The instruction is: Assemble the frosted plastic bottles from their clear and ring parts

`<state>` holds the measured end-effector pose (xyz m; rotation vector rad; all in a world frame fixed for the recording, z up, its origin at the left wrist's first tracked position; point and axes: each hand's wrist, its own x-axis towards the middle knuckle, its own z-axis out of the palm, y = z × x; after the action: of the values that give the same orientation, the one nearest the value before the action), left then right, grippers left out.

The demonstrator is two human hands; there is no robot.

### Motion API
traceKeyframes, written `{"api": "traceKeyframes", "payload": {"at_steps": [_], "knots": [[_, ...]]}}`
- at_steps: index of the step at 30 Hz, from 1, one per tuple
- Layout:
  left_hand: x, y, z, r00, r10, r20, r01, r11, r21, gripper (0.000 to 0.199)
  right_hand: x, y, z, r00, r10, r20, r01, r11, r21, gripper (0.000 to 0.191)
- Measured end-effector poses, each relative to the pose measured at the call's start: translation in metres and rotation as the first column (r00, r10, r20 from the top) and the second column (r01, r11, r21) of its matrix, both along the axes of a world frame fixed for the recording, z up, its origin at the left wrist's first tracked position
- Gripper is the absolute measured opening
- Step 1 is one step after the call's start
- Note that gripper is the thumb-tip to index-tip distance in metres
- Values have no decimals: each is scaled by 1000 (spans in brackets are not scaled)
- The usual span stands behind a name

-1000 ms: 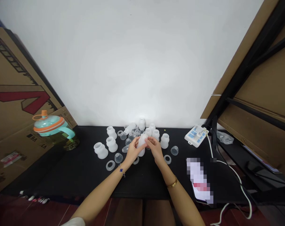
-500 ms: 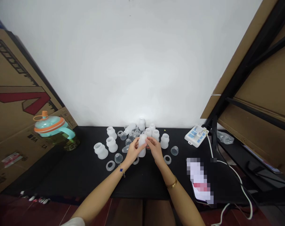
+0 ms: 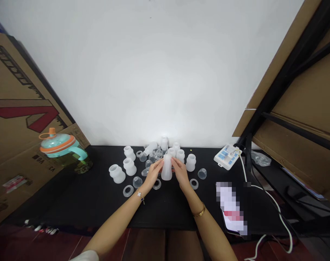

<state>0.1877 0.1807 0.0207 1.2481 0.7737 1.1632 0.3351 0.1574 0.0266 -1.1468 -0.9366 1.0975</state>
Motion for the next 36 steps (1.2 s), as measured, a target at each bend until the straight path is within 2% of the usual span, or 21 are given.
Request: {"api": "traceKeyframes", "payload": {"at_steps": [5,14,18,21,24,28,32,36], "knots": [[0,-2,3,1000,13,12,-12,999,-34,62,0,0,-1,999,15,-31,-15,1000,-6,54],[3,0,-5,998,55,34,-53,997,-60,59,-1,-2,1,999,31,-20,-32,999,-25,62],[4,-1,-4,997,32,63,-29,998,-57,58,-1,-1,0,997,67,40,-67,998,-18,58],[4,-2,-3,998,-2,57,3,1000,-15,56,-3,-1,1,993,111,30,-112,993,43,54],[4,-2,-3,1000,-7,-2,7,999,42,56,-5,-2,5,991,137,8,-137,984,110,49],[3,-5,-4,989,56,-138,-39,991,127,53,-7,-6,11,992,120,32,-122,987,104,45],[2,-7,-1,938,152,-312,-82,970,228,51,-7,-7,11,993,106,49,-111,990,91,51],[0,-9,4,886,185,-425,-54,952,301,56,-4,-5,6,993,92,71,-99,990,98,49]]}}
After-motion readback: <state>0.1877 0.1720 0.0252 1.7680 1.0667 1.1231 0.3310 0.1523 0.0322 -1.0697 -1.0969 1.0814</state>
